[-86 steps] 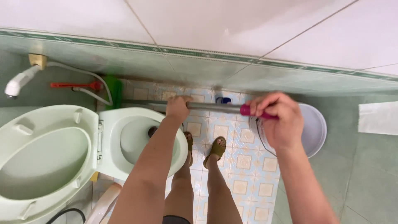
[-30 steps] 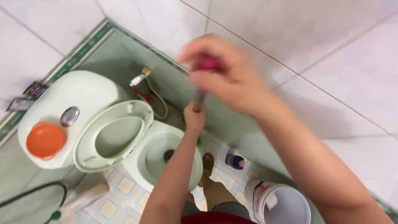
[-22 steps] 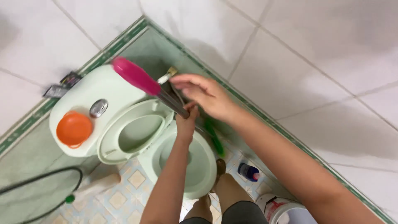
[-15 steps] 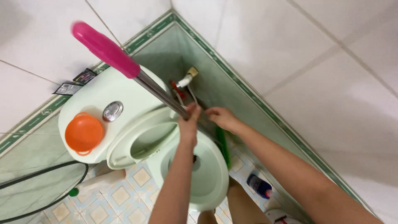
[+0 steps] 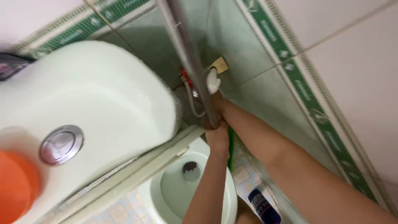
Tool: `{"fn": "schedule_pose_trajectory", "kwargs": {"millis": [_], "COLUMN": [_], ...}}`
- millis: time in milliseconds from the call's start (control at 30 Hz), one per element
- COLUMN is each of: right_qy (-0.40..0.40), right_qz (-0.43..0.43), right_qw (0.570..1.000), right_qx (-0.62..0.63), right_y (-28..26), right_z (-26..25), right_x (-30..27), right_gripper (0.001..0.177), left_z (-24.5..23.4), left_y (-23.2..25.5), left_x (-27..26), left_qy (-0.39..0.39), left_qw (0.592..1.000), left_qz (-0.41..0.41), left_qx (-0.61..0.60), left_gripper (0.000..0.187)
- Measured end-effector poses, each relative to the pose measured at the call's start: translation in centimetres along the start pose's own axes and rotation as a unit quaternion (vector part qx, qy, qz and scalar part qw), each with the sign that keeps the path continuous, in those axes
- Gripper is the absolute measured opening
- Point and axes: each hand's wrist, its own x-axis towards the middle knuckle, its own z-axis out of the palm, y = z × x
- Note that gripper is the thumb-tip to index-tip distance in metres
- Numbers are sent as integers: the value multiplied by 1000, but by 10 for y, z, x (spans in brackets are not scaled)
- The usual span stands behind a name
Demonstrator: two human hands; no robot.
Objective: Scrubbing the tiled bathroom floor using a long-handled brush and cleaning solution.
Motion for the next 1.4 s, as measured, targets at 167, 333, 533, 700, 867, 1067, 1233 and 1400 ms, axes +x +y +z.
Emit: {"fn": "schedule_pose_trajectory", "kwargs": {"millis": [167, 333, 533, 700, 867, 1067, 1233, 1400], "right_qy": [4, 11, -27, -29, -45, -52, -54, -60], "right_qz": [-172, -281, -116, -94, -70, -33, -7, 16], "right_qw": [977, 930, 976, 982, 987, 990, 992, 994], "right_qx": [-127, -235, -180, -163, -141, -129, -115, -92], "right_y": [-14, -9, 24, 19, 32, 47, 70, 104], "right_z": [7, 18, 29, 26, 42, 36, 31, 35], "right_x": [62, 100, 87, 85, 67, 40, 5, -42], "right_gripper": [76, 74, 40, 39, 37, 35, 34, 33], "left_z": [13, 15, 6, 9, 6, 5, 3, -2], "left_y": [-10, -13, 6, -8, -14, -10, -19, -17], "left_x": [14, 14, 4, 13, 14, 13, 14, 15], "left_qy": [65, 71, 16, 24, 9, -1, 10, -29], "left_qw": [992, 988, 993, 983, 989, 993, 982, 986], "left_qz": [102, 130, 88, 158, 107, 71, 162, 134], "left_qx": [42, 44, 71, 96, 97, 97, 94, 92], "left_gripper": [75, 83, 87, 84, 83, 79, 73, 70]}}
